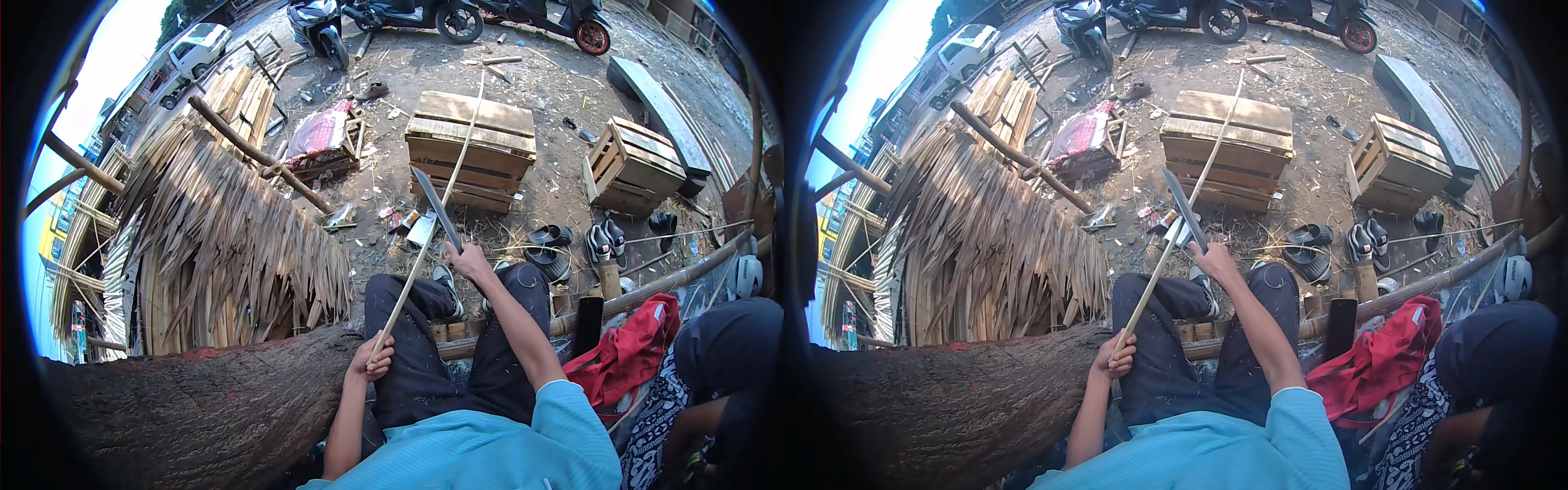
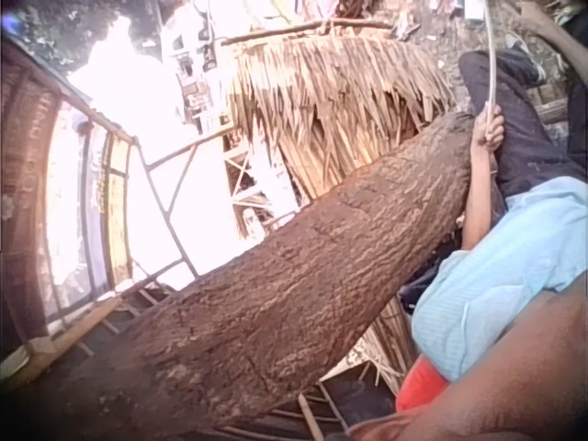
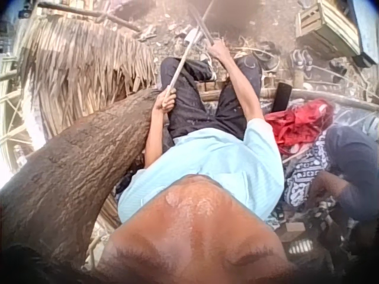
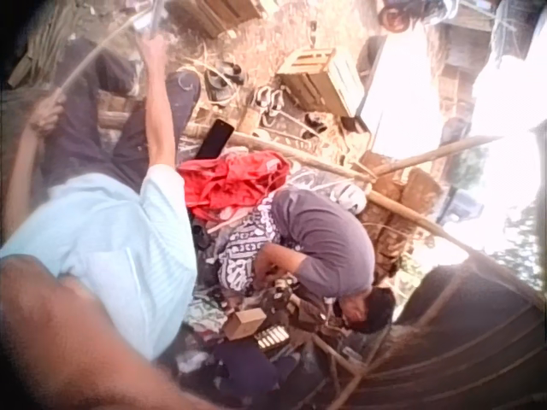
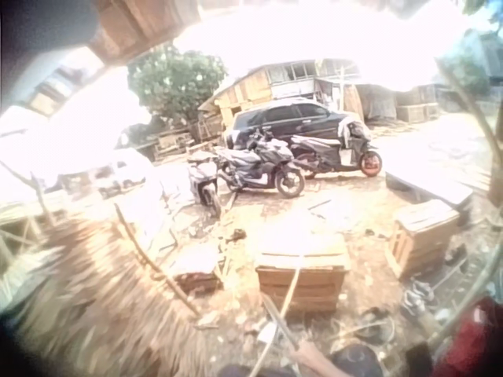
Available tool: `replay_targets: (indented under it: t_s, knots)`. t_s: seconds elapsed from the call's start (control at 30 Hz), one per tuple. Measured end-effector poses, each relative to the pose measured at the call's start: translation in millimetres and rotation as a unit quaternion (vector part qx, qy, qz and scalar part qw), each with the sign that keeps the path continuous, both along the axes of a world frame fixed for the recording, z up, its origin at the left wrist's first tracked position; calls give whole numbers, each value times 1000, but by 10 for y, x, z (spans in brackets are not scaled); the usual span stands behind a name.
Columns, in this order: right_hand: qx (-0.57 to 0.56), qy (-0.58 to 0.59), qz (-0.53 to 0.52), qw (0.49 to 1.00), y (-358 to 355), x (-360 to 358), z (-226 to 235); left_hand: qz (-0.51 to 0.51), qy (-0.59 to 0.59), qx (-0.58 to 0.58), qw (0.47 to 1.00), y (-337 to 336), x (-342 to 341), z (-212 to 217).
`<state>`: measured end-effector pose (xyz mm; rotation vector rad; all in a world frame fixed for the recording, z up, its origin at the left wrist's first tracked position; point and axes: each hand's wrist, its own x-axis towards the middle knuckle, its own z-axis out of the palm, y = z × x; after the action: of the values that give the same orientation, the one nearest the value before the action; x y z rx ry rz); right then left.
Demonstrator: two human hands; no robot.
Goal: The person shaves and scrapes a long bamboo strip along its length using a machete.
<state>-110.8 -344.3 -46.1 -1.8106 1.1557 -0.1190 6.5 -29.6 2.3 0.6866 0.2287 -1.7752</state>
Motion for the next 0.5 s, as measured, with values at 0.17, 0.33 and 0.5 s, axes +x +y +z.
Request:
replay_targets:
  t_s: [0.17,0.33,0.5]
  knots:
    - [-191,-37,338,921,468,-167,203,46,110,-36,992,138,-13,-5]
    - [-298,-49,511,805,465,-301,439,77,182,-43,979,383,-273,268]
    - [-292,15,275,916,-1,-300,431,112,184,-73,974,597,-430,691]
